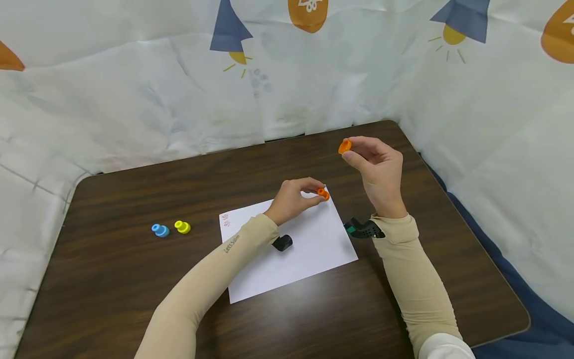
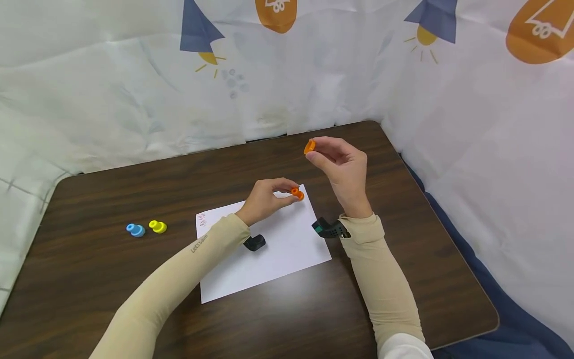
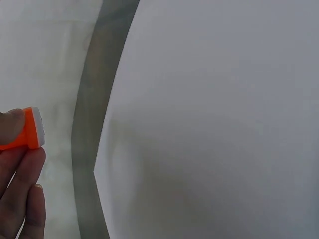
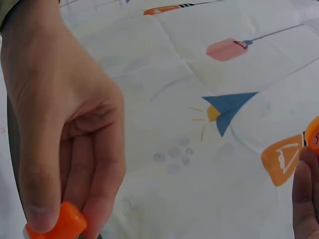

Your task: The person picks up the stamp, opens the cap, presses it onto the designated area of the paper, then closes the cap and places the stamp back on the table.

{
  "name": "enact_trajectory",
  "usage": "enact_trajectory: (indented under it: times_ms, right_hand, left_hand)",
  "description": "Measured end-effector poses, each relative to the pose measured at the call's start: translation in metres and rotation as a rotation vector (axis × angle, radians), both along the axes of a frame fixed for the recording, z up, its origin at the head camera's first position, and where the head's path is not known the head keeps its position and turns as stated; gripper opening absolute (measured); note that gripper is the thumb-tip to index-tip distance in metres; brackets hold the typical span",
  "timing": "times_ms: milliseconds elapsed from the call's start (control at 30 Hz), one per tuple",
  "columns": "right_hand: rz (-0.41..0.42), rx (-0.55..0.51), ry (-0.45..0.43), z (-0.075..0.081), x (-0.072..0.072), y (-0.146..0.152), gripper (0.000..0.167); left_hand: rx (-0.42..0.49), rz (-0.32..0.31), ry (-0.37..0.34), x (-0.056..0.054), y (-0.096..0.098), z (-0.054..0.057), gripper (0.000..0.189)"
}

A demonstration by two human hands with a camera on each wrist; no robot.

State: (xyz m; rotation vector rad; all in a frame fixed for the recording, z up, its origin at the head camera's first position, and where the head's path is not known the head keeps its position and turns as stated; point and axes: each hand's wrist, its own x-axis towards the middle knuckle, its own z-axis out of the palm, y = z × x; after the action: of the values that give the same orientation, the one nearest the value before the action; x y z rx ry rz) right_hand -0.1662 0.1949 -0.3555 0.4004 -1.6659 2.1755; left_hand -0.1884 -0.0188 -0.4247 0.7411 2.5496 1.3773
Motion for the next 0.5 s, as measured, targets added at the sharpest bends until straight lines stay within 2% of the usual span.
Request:
enact_trajectory:
  times_ms: [167, 500]
  right_hand:
    - [0.024, -0.048, 0.02, 0.003, -0.001, -0.002, 0.027]
    - [0.022, -0.064, 0.03, 0.006, -0.001, -0.003, 0.03]
  left_hand:
    - [-0.031, 0.001, 0.007, -0.005, 0.001, -0.004, 0.029]
    - [-0.112, -0.012, -0.028, -0.011, 0.002, -0.008, 0.031]
